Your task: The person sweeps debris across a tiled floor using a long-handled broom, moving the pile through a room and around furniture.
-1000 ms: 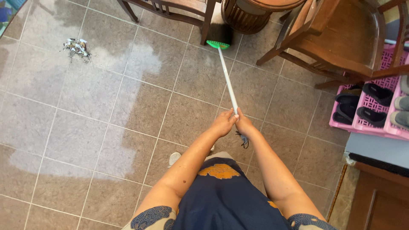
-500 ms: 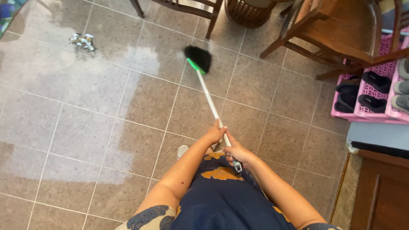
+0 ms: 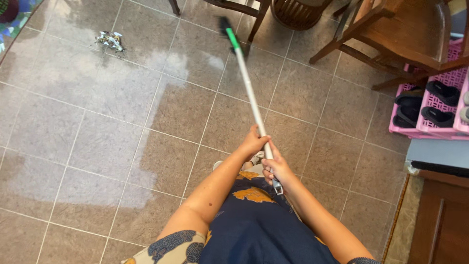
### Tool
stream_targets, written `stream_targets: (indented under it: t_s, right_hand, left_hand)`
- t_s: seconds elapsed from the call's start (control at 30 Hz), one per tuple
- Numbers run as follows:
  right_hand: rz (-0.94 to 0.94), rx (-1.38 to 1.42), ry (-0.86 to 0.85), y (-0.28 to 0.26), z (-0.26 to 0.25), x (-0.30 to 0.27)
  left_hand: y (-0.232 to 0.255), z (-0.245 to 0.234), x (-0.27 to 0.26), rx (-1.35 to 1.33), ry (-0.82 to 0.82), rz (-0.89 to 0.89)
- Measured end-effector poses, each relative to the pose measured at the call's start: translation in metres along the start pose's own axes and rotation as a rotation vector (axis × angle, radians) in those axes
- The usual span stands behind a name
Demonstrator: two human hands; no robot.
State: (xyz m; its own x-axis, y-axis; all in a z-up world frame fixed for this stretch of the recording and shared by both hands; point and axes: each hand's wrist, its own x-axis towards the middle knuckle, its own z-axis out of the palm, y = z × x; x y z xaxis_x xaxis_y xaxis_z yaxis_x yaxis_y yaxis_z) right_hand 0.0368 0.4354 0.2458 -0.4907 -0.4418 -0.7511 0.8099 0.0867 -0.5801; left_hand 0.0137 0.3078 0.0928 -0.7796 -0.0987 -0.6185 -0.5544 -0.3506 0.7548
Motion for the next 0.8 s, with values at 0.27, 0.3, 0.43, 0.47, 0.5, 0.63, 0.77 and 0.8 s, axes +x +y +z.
stream_targets:
  t_s: [0.27, 0.3, 0.43, 0.47, 0.5, 0.63, 0.77, 0.8]
  right_hand:
    - [-0.021, 0.198, 0.116, 0.015, -0.008, -0.005]
    - [0.024, 0.237, 0.124, 0.021, -0.007, 0.001]
    - [0.132, 0.228, 0.068, 0.049, 0.005, 0.016]
    - [0.165, 0.21, 0.011, 0.056, 0.01, 0.02]
    - [0.202, 0.189, -0.052, 0.061, 0.015, 0.023]
    - [0.209, 0.214, -0.162, 0.06, 0.029, 0.057]
    - [0.1, 0.245, -0.281, 0.033, 0.033, 0.073]
    - [0.088, 0.253, -0.283, 0.027, 0.034, 0.066]
  left_hand:
    - [-0.051, 0.058, 0.041, 0.248, -0.177, -0.162]
    - [-0.064, 0.055, 0.045, 0.248, -0.175, -0.163]
    - [-0.102, 0.016, 0.043, 0.464, 0.0, -0.271]
    - [-0.105, 0.003, 0.04, 0.525, 0.055, -0.279]
    - [-0.107, -0.013, 0.038, 0.556, 0.077, -0.259]
    - [-0.091, -0.07, 0.045, 0.535, 0.245, -0.185]
    - [-0.045, -0.089, 0.045, 0.309, 0.31, -0.055]
    - [-0.033, -0.086, 0.032, 0.306, 0.315, -0.055]
